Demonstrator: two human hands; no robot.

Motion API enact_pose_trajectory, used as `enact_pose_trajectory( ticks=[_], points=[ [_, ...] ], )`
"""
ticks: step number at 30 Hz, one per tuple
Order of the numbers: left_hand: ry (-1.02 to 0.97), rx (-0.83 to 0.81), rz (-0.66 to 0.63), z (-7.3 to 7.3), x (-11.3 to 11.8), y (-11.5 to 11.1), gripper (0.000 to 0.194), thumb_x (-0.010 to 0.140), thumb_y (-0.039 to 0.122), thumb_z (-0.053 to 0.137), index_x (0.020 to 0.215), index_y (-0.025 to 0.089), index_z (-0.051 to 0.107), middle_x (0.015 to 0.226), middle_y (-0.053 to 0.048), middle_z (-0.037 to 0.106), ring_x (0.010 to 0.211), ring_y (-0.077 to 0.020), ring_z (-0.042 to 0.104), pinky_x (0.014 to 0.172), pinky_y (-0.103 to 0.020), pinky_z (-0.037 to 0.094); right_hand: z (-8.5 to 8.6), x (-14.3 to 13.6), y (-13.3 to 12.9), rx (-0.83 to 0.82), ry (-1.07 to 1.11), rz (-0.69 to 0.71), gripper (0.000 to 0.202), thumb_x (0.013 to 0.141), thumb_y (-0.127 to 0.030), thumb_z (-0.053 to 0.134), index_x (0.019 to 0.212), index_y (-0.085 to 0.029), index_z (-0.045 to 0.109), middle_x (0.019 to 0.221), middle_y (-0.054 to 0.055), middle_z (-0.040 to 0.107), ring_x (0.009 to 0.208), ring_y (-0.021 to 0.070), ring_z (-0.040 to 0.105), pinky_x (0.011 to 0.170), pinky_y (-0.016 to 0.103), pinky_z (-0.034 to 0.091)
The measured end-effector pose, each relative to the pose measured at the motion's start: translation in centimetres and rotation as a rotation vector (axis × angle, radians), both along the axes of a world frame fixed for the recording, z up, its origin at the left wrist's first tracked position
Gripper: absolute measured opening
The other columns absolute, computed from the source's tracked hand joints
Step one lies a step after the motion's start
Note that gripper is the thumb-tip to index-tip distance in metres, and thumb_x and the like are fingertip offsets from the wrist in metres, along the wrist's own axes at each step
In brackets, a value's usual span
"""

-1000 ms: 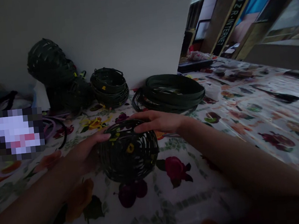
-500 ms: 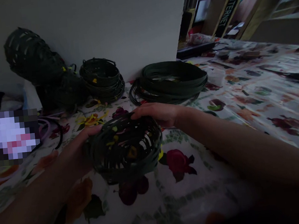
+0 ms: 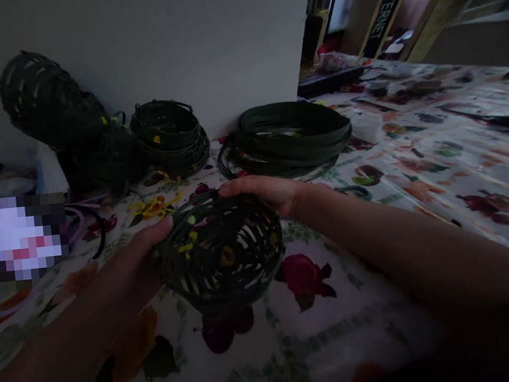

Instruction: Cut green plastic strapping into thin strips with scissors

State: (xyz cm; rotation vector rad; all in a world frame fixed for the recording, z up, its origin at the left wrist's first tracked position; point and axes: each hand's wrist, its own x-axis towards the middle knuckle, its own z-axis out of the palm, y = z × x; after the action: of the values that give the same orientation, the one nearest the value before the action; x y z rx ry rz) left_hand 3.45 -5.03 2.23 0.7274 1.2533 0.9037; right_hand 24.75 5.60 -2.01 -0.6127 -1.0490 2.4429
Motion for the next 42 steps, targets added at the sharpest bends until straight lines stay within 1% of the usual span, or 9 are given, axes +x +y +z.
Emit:
enact_pose_trajectory(
  ticks=[8,15,22,27,28,30,33,38,42],
  points=[
    [0.012,0.057,-0.041,-0.3,-0.2,0.3,0.053,0.081,0.051,0.065,0.124,0.019,0.065,0.092,-0.003,0.08,0.108,-0.0275,0.069,0.088,-0.036,0.058,0.5,-0.1,0.0,0.018,-0.023,0.04,0.018,0.096,-0.023,0.056,0.09,-0.013,0.069,0.083,0.008,0.076,0.073,0.0183,0.072,0.068,0.028,0.063],
    [0.052,0.09,-0.069,-0.5,-1.1,1.0,0.052,0.087,0.048,0.061,0.13,0.02,0.06,0.117,-0.004,0.074,0.12,-0.027,0.062,0.097,-0.035,0.054,0.1,-0.8,-0.3,0.346,-0.088,-0.219,0.011,0.088,-0.027,0.07,0.085,-0.016,0.071,0.084,0.003,0.073,0.072,0.013,0.066,0.066,0.021,0.056],
    [0.118,0.289,-0.175,-1.2,-1.5,1.3,0.068,0.072,0.032,0.077,0.137,0.027,0.055,0.138,-0.005,0.062,0.131,-0.0341,0.051,0.103,-0.038,0.049,-0.2,-1.2,-0.3,0.844,-0.28,-0.366,0.024,0.087,-0.042,0.065,0.087,-0.018,0.066,0.086,0.002,0.065,0.083,0.0183,0.061,0.073,0.029,0.048],
    [0.228,0.367,-0.089,-0.8,-1.5,1.1,0.066,0.075,0.038,0.075,0.135,0.028,0.052,0.149,-0.005,0.05,0.138,-0.035,0.043,0.105,-0.04,0.046,1.6,-1.6,-2.7,1.509,-0.445,-0.814,0.012,0.089,-0.027,0.062,0.097,-0.019,0.059,0.104,0.008,0.059,0.102,0.0244,0.054,0.086,0.036,0.044],
    [0.245,0.393,-0.087,-0.7,-1.5,1.0,0.065,0.075,0.038,0.075,0.135,0.027,0.052,0.149,-0.006,0.05,0.138,-0.0347,0.043,0.106,-0.04,0.045,2.0,-1.7,-3.4,1.614,-0.413,-0.834,0.006,0.09,-0.024,0.059,0.095,-0.02,0.057,0.102,0.008,0.059,0.102,0.0241,0.054,0.087,0.036,0.044],
    [0.279,0.44,-0.096,-0.6,-1.4,0.8,0.065,0.077,0.039,0.074,0.136,0.026,0.05,0.146,-0.008,0.053,0.137,-0.0339,0.044,0.107,-0.039,0.044,2.5,-2.0,-4.8,1.726,-0.325,-0.733,0.003,0.093,-0.019,0.054,0.091,-0.021,0.055,0.093,0.006,0.059,0.094,0.0218,0.056,0.083,0.033,0.046],
    [0.32,0.517,-0.118,-1.0,-1.2,0.5,0.063,0.078,0.041,0.073,0.135,0.025,0.05,0.14,-0.008,0.056,0.133,-0.0326,0.048,0.104,-0.038,0.045,2.5,-2.7,-6.3,1.747,-0.279,-0.596,0.007,0.095,-0.018,0.052,0.1,-0.022,0.054,0.097,0.006,0.061,0.093,0.0205,0.059,0.081,0.032,0.049],
    [0.41,0.593,-0.115,-2.4,-0.1,0.2,0.063,0.081,0.048,0.069,0.136,0.026,0.047,0.141,-0.007,0.055,0.13,-0.0313,0.05,0.098,-0.036,0.048,1.8,-3.6,-6.6,1.687,-0.288,-0.697,0.01,0.094,-0.015,0.055,0.102,-0.021,0.055,0.098,0.007,0.061,0.097,0.0199,0.059,0.084,0.031,0.049],
    [0.529,0.646,-0.075,-2.8,0.7,-0.1,0.071,0.08,0.051,0.068,0.141,0.026,0.043,0.146,-0.008,0.05,0.134,-0.0319,0.046,0.104,-0.039,0.044,1.5,-3.7,-6.6,1.71,-0.272,-0.701,0.011,0.093,-0.012,0.052,0.1,-0.021,0.055,0.098,0.008,0.059,0.095,0.02,0.057,0.082,0.032,0.048]
  ],
)
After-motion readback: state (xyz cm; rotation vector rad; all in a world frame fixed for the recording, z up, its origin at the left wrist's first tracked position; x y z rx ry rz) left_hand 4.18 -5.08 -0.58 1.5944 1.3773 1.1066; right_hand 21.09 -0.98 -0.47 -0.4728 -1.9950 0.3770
